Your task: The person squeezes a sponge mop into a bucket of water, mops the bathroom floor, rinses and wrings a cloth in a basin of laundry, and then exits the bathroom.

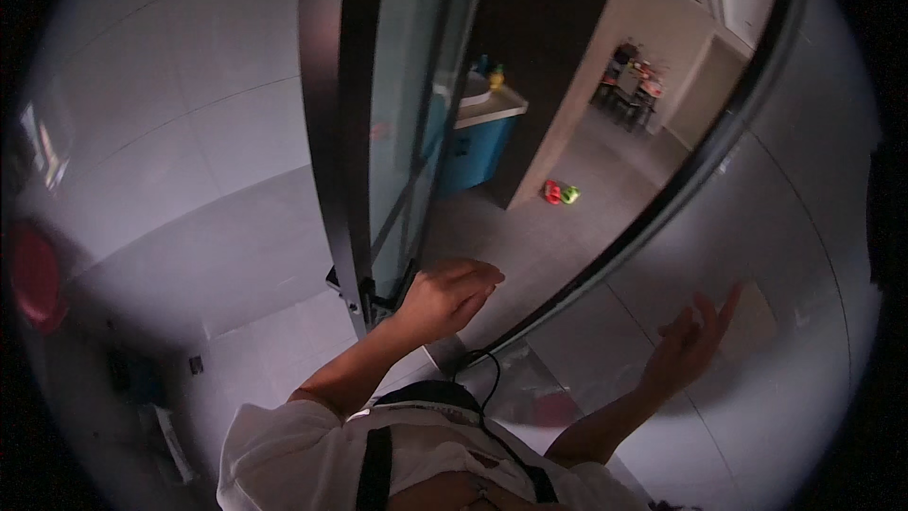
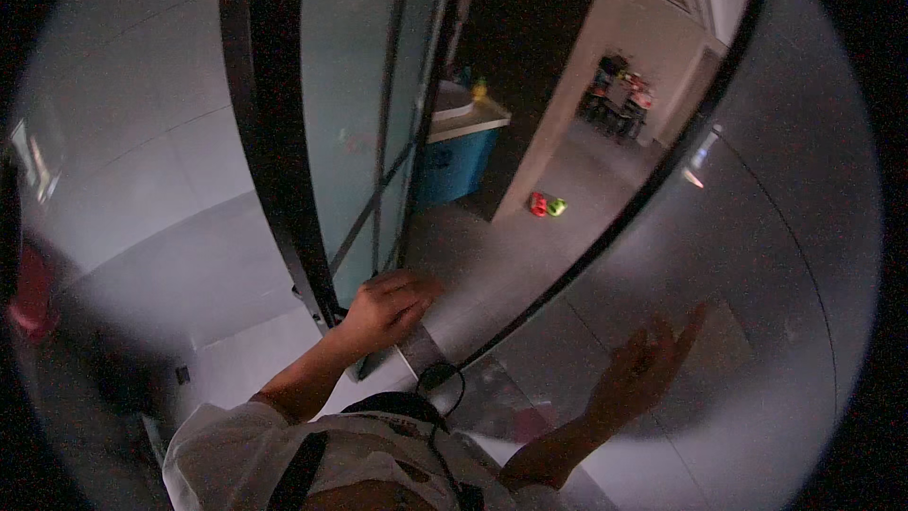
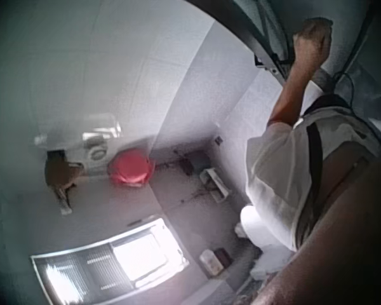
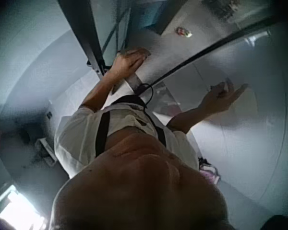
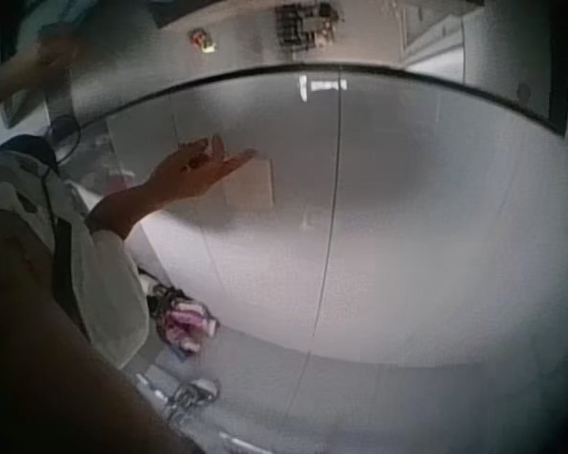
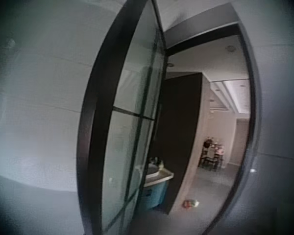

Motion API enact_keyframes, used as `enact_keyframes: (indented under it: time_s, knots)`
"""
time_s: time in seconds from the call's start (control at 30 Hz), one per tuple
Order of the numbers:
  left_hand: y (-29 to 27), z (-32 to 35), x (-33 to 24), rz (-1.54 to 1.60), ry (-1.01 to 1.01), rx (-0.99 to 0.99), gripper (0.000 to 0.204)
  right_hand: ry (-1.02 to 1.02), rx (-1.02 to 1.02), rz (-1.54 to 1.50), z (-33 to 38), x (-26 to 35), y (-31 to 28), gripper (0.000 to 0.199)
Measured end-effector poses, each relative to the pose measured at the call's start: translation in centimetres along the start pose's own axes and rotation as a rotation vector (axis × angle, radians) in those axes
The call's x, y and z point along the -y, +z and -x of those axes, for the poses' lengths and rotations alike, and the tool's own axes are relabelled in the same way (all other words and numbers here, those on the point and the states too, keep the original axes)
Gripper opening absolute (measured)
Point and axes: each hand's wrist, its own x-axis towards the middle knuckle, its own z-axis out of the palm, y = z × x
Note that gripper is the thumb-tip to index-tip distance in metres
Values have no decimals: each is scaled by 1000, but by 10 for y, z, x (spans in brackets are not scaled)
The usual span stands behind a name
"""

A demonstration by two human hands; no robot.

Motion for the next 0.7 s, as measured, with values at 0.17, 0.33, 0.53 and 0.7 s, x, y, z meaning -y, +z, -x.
enact_keyframes:
  time_s: [0.17, 0.33, 0.53, 0.7]
  knots:
    - [-20, 24, 21, -203, -121, -67, 18, -219, 567, -446, 51, 22, 96, 18]
    - [-57, 74, 32, -359, -313, -96, 21, -468, 1224, -550, 136, 54, 213, 19]
    - [-79, 113, 36, -519, -481, -130, 20, -781, 1554, -537, 189, 95, 265, 30]
    - [-95, 151, 53, -556, -502, -217, 24, -983, 1601, -553, 223, 119, 296, 28]
